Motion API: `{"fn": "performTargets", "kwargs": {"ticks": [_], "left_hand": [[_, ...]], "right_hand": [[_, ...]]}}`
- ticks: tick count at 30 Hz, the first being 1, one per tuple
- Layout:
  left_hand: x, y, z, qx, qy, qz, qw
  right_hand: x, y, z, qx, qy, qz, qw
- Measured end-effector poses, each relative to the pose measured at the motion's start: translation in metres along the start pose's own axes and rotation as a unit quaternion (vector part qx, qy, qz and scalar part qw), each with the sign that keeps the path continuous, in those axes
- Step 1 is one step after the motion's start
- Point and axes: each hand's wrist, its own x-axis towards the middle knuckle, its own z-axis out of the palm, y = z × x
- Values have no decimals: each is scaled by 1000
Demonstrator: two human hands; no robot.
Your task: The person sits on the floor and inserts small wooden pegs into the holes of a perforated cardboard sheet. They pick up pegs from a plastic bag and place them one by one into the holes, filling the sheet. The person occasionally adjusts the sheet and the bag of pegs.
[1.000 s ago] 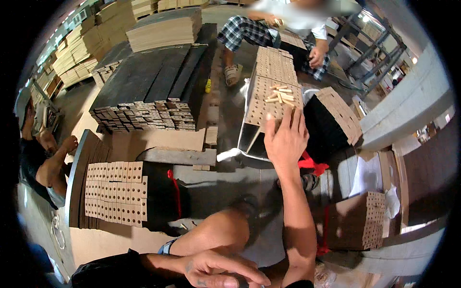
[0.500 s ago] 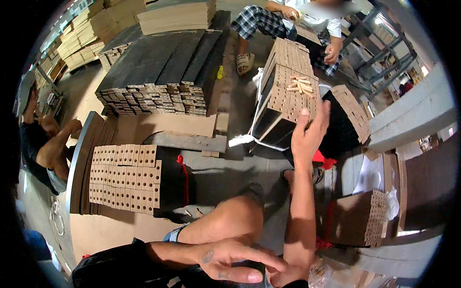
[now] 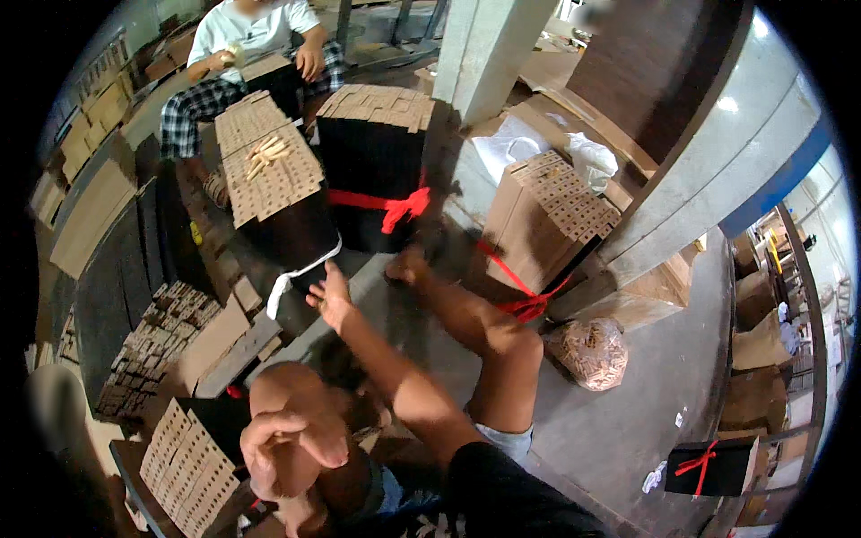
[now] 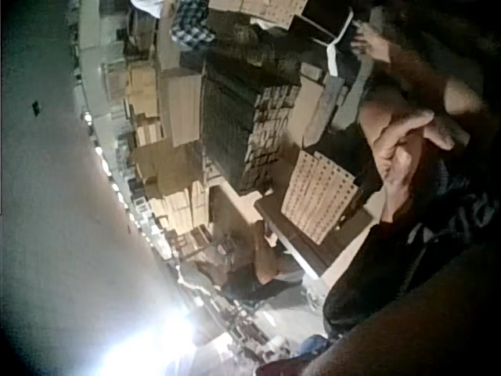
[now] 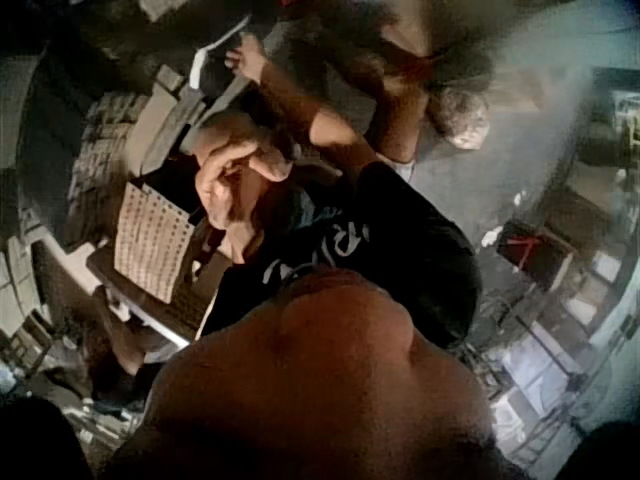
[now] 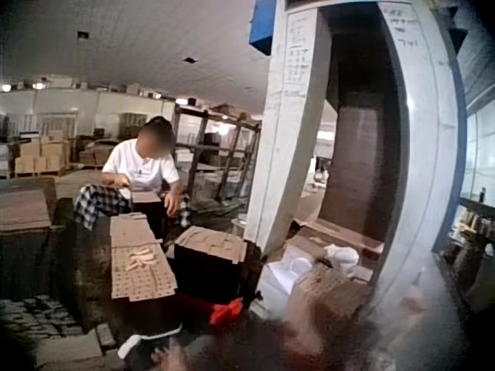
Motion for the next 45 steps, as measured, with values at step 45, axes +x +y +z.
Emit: {"fn": "performTargets", "kwargs": {"ticks": [45], "left_hand": [[27,-35,34,-4,27,-112,993]], "right_hand": [[-149,-226,-357,81,29,-313,946]]}}
